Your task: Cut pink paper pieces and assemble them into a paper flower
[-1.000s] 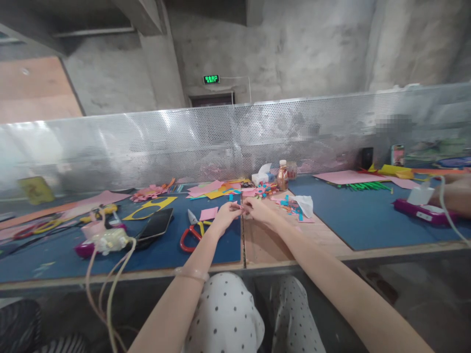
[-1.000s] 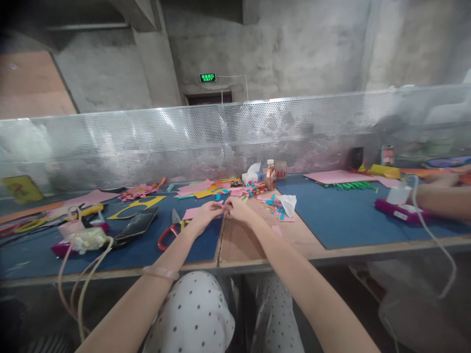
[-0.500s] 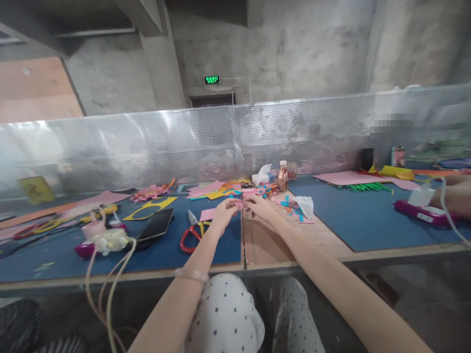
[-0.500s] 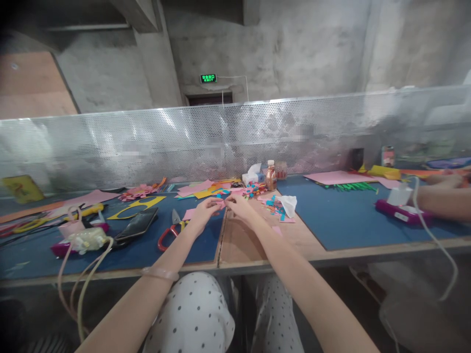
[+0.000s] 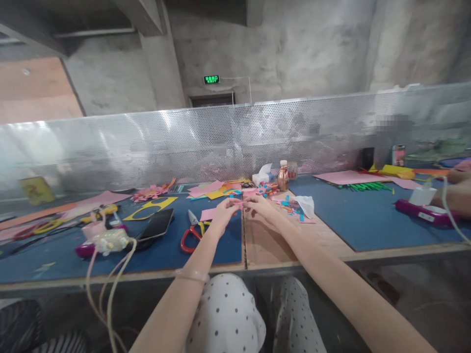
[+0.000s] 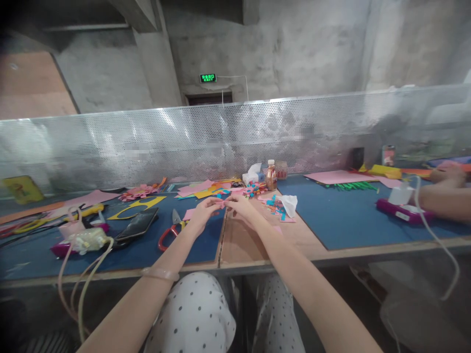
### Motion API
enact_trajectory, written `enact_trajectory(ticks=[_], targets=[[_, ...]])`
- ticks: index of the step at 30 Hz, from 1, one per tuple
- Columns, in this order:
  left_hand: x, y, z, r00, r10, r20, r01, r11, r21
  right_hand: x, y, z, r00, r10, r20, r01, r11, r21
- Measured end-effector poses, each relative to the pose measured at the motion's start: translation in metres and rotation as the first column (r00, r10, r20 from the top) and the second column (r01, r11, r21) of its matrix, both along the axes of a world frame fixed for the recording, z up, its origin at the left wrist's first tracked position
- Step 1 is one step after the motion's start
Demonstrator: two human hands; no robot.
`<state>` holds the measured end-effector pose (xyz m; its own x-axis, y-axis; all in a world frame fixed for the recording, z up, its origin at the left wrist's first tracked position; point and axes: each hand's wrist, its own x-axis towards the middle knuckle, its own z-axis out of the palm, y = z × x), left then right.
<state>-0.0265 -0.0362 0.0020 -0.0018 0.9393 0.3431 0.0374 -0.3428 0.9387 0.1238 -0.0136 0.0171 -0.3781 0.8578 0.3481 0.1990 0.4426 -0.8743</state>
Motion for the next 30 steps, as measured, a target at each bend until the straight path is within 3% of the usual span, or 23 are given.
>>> enact_trajectory(ticks=[13,30], targets=[[0.001,0.001,0.000,0.999,-0.018,0.032,0.020,0.999,-0.046,0.002,0.006,-0.005,1.000,0.012,-0.015,-0.012,0.999,0.043],[0.002,-0.001,0.002,0.999,-0.019,0.043,0.021,0.999,-0.049,0.003,-0.008,0.005,0.997,0.013,-0.070,-0.016,0.999,-0.040]])
